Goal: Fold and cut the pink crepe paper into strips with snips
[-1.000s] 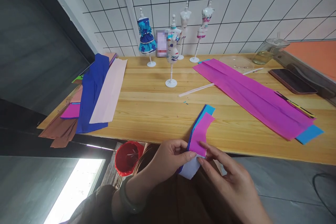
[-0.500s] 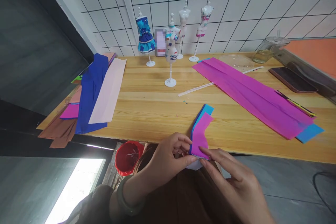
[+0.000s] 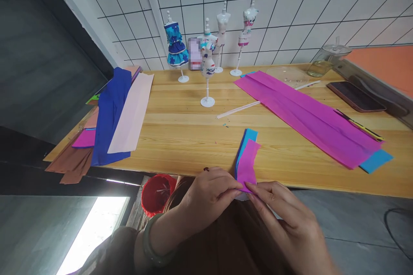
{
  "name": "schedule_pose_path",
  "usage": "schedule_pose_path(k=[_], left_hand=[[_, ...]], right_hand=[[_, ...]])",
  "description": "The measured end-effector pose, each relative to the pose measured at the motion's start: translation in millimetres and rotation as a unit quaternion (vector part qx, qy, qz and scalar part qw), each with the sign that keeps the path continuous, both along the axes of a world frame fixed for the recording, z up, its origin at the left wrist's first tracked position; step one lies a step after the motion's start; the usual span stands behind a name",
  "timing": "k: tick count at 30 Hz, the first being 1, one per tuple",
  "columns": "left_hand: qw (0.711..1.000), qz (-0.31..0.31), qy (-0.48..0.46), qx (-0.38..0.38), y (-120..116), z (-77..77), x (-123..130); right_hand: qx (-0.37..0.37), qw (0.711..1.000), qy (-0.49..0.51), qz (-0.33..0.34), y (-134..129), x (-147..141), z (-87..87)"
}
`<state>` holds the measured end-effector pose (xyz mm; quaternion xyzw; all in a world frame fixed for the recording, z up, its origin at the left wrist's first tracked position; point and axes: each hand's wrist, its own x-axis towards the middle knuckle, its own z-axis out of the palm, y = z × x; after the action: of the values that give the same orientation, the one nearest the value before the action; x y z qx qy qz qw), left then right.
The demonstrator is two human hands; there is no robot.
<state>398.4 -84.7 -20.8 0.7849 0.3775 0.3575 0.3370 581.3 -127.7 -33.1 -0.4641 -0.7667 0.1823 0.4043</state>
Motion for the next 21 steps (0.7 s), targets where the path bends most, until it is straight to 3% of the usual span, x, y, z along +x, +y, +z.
schedule_pose_path(k=[10,14,21], left_hand=[[0.997,-0.021,0.020,0.074,1.2,-0.5,-0.6],[0.993,-0.001,0.044,0.108,0.2,-2.2,-0.9],[0.996,-0.017,0.023,0.079,1.4,-0.8,-7.9]], right_hand=[[-0.009,1.000,0.002,-0.005,-3.6,0.2,2.5],[0.001,1.000,0.000,-0.001,-5.1,-2.4,5.0],[-0.028,0.999,0.012,-0.014,0.0,-4.5,-3.6]])
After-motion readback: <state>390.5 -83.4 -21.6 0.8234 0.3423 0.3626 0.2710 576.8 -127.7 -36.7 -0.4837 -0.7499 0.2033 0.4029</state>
